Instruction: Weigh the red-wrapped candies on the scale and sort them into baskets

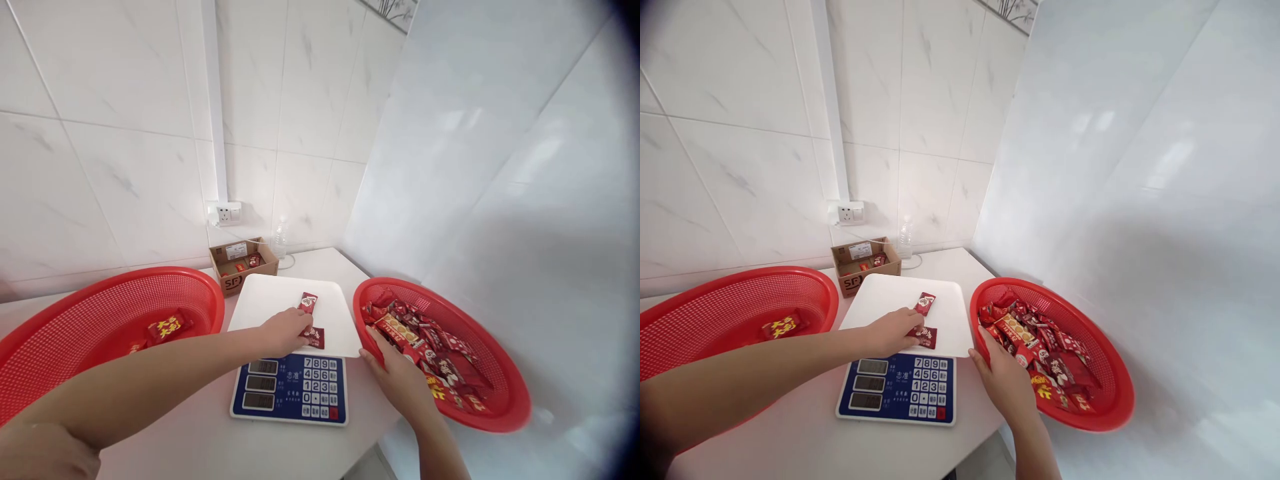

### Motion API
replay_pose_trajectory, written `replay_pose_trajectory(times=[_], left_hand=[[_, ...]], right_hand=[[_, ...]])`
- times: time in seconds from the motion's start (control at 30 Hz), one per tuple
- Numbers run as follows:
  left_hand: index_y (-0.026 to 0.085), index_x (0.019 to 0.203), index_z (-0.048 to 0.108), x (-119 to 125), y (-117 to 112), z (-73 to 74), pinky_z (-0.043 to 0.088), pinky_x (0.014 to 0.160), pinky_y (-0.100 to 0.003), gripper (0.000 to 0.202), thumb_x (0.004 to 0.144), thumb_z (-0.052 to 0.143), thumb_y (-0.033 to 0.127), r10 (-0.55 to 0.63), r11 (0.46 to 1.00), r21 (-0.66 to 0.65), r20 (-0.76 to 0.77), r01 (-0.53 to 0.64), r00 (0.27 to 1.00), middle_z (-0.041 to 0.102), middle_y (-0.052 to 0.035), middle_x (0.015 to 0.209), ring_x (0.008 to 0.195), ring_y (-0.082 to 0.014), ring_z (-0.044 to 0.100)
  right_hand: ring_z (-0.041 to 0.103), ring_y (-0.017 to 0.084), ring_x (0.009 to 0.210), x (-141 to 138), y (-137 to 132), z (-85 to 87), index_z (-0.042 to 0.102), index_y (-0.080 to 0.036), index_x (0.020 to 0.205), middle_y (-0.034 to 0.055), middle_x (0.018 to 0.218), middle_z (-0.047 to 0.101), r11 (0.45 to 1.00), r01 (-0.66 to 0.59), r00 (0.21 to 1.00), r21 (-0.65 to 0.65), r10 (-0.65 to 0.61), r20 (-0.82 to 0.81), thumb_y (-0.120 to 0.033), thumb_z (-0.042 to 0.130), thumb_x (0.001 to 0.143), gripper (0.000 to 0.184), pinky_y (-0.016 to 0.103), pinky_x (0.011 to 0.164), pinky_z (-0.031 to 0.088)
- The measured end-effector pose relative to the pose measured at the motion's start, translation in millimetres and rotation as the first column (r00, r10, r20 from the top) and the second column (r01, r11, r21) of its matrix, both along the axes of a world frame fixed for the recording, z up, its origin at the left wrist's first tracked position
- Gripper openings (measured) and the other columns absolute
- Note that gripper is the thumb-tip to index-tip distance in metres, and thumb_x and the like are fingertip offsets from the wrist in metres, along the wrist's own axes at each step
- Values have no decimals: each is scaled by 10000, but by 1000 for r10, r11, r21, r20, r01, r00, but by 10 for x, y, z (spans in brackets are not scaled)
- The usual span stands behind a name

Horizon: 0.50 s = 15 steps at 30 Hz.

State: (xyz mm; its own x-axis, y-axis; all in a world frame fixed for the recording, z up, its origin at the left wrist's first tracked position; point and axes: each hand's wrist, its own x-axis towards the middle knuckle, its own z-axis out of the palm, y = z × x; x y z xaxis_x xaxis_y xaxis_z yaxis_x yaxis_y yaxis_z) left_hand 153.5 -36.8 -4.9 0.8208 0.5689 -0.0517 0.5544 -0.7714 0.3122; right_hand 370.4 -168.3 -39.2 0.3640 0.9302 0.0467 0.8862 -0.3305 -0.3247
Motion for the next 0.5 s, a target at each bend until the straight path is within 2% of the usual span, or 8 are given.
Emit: replay_pose_trajectory(times=[0.17,0.3,0.37,0.5], left_hand=[[170,1132,555,-181,-45,26,526,763,-379,289,876,572,302,62,997,-56,68,-59,996,587,-78,1144,901,-183,608],[199,1033,585,-389,-42,164,498,798,-328,213,830,551,147,109,993,-56,123,-103,986,595,-42,1099,894,-161,598],[233,958,602,-582,-23,262,485,794,-290,231,784,521,104,163,986,-41,136,-159,977,621,-17,1016,902,-164,599],[231,882,593,-1126,26,406,483,716,-296,193,795,434,166,316,947,17,137,-321,939,640,-19,922,836,-190,608]], right_hand=[[578,300,1125,-14,7,7,392,-219,1415,91,1303,581,999,24,999,-27,-24,24,-488,291,909,582,431,852,477],[572,296,1140,-12,1,-2,392,-223,1415,76,1332,558,999,21,999,-26,-20,31,-495,281,905,588,434,872,475],[569,293,1147,-2,-3,-20,405,-225,1409,70,1342,550,1000,8,999,-5,-7,43,-486,293,901,582,430,872,480],[568,287,1153,8,-8,-34,432,-233,1392,66,1350,542,1000,1,999,7,-2,41,-489,301,896,574,415,851,499]])
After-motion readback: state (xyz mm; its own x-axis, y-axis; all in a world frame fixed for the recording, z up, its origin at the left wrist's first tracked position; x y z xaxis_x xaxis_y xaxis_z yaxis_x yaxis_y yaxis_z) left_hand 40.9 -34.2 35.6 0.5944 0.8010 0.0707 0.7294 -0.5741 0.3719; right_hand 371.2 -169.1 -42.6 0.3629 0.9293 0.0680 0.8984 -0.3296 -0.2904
